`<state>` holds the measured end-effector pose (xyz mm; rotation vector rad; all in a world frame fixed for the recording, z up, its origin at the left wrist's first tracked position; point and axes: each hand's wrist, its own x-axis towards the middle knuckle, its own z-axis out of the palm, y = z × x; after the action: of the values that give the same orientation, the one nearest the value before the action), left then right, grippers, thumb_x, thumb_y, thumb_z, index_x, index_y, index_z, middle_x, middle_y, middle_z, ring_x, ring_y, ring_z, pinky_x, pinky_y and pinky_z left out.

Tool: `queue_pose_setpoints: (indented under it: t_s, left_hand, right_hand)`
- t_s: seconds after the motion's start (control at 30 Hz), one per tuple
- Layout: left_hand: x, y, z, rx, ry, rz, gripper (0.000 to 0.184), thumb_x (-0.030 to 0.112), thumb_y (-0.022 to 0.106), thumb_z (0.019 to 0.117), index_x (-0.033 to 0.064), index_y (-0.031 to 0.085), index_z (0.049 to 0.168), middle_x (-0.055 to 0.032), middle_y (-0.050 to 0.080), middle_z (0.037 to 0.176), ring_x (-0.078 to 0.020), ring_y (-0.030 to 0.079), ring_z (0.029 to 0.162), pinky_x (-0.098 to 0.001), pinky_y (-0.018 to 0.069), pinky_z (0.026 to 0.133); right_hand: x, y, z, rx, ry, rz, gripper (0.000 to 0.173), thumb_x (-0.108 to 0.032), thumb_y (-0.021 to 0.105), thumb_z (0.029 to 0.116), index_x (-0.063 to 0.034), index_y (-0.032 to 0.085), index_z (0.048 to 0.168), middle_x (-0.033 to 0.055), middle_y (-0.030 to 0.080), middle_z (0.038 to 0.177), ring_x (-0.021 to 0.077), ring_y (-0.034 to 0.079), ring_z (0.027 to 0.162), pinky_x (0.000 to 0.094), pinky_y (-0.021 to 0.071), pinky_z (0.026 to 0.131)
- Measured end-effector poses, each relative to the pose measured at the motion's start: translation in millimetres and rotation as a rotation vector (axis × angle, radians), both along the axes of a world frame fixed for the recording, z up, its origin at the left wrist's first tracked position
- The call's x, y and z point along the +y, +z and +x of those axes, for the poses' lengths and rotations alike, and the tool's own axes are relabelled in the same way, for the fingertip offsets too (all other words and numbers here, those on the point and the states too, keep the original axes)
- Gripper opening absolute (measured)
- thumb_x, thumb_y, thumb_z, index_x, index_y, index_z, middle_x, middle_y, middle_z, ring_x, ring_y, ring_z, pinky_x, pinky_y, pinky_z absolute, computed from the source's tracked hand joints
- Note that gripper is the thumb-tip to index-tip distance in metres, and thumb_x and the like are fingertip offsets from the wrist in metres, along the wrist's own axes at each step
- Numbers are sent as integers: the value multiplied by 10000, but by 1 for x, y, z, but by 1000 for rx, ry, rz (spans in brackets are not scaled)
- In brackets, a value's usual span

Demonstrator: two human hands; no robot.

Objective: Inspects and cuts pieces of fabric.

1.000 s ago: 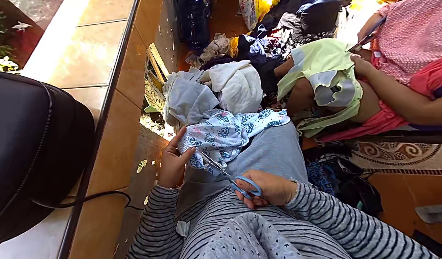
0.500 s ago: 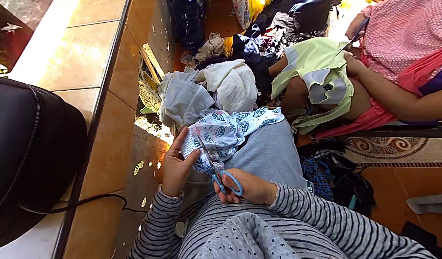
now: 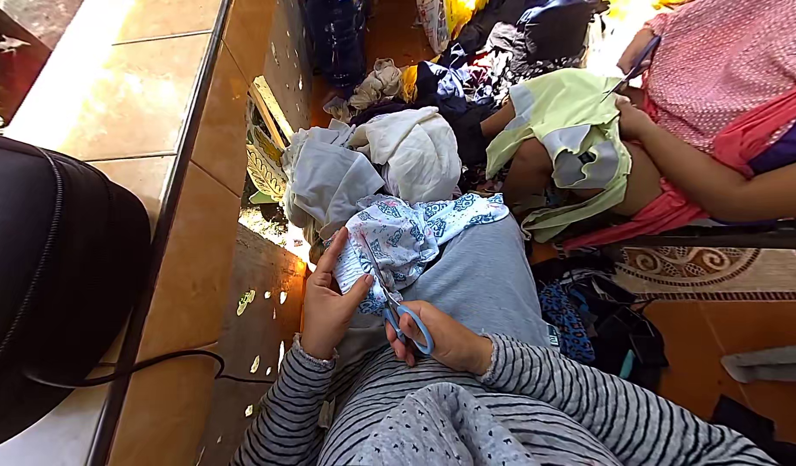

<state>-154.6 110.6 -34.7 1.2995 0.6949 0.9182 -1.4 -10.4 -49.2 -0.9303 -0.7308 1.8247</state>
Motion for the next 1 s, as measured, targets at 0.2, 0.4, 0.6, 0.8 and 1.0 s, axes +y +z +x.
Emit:
queue_pose_setpoints:
  t_s: [0.2, 0.4, 0.6, 0.8, 1.0]
  left_hand:
    - [3, 0, -2, -21, 34, -34, 833, -56, 716, 806, -55, 345, 1552, -163, 550, 1462, -186, 661, 1188, -334, 578, 987]
    - [-3, 5, 1, 41, -27, 0, 858, -59, 721, 791, -79, 322, 1550, -170, 504, 1510, -169, 640, 1226, -305, 562, 1009]
    - [-3, 4, 0, 30, -32, 5, 840, -50, 717, 803, -83, 328, 1546, -172, 519, 1495, -175, 652, 1204, -308, 571, 994]
    - [4, -4, -1, -3, 109, -25, 482, -23, 687, 899, -91, 574, 1363, -142, 680, 1285, -168, 696, 1098, -320, 588, 949]
    - [-3, -4, 3, 16, -36, -52, 857, -9, 744, 831, -72, 301, 1562, -186, 476, 1530, -181, 608, 1273, -306, 535, 1049]
  right_hand:
    - [-6, -3, 0, -16, -43, 35, 206, -331, 672, 977, -174, 631, 851, -106, 651, 666, -5, 610, 554, 155, 499, 513]
    - [1, -1, 2, 26, -37, -3, 348, -503, 723, 913, -172, 619, 888, -97, 654, 700, 21, 630, 595, 182, 530, 565]
    - [-3, -1, 1, -43, -81, -6, 195, -293, 679, 967, -164, 626, 831, -98, 647, 653, -5, 602, 541, 149, 486, 499]
    - [-6, 0, 1, -43, -39, -69, 189, -289, 683, 960, -148, 627, 847, -82, 654, 656, 9, 610, 543, 157, 498, 513]
    - [-1, -7, -1, 65, -69, -23, 376, -492, 775, 877, -151, 620, 912, -75, 671, 730, 30, 643, 623, 182, 535, 591]
